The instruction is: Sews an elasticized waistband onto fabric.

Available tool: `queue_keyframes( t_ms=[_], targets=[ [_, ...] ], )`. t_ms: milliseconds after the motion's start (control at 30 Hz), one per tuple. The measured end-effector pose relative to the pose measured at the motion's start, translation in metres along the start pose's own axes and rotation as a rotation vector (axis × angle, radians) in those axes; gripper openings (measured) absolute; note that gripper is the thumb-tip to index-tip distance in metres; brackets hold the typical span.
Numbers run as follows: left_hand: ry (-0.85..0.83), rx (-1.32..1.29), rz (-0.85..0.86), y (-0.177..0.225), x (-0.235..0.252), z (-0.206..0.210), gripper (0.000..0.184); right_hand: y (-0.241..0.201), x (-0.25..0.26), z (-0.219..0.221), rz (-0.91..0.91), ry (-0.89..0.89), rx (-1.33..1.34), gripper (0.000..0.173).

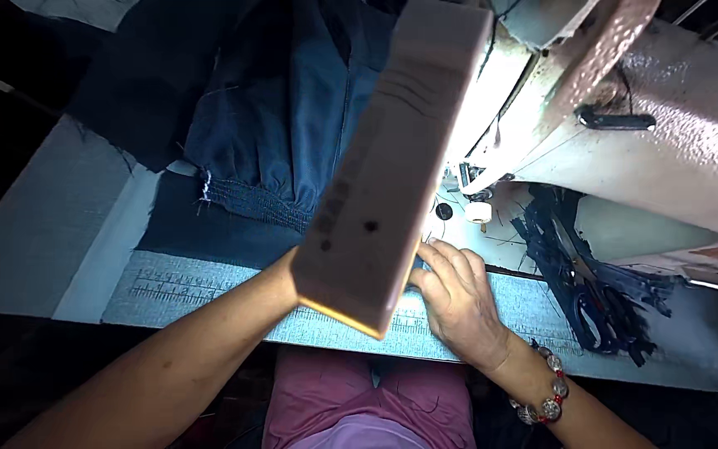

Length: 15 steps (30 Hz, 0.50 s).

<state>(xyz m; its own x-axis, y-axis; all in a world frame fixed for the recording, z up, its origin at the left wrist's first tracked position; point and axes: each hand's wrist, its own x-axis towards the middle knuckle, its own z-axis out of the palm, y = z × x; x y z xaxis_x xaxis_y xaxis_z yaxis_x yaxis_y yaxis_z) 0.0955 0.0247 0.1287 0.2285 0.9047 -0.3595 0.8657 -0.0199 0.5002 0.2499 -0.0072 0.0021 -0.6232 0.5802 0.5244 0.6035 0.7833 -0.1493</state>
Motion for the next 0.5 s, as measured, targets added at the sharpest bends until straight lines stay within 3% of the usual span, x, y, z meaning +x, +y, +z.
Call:
queue_keyframes(
  t_ms=[67,100,267,367,433,500],
  targets=[
    [0.323,0.043,0.572,-0.099,0.033,0.051,0.022,0.002,0.003,0.002,0.052,0.027,0.03,0.018],
    [0.406,0.032,0.691,-0.126,0.052,0.067,0.024,0.003,0.005,0.002,0.081,0.037,0.058,0.019],
    [0.249,0.091,0.525,-0.106,0.053,0.035,0.019,0.011,0.015,-0.002,0.19,0.041,0.217,0.017],
    [0.3,0.096,0.572,-0.105,0.057,0.031,0.015,0.014,0.018,-0.004,0.233,0.03,0.259,0.015],
    [0.269,0.069,0.6,-0.108,0.055,0.028,0.02,0.017,0.021,-0.005,0.264,0.007,0.291,0.015],
    [0.224,0.093,0.641,-0.114,0.048,0.022,0.036,0.02,0.025,-0.005,0.3,-0.009,0.322,0.015]
  ],
)
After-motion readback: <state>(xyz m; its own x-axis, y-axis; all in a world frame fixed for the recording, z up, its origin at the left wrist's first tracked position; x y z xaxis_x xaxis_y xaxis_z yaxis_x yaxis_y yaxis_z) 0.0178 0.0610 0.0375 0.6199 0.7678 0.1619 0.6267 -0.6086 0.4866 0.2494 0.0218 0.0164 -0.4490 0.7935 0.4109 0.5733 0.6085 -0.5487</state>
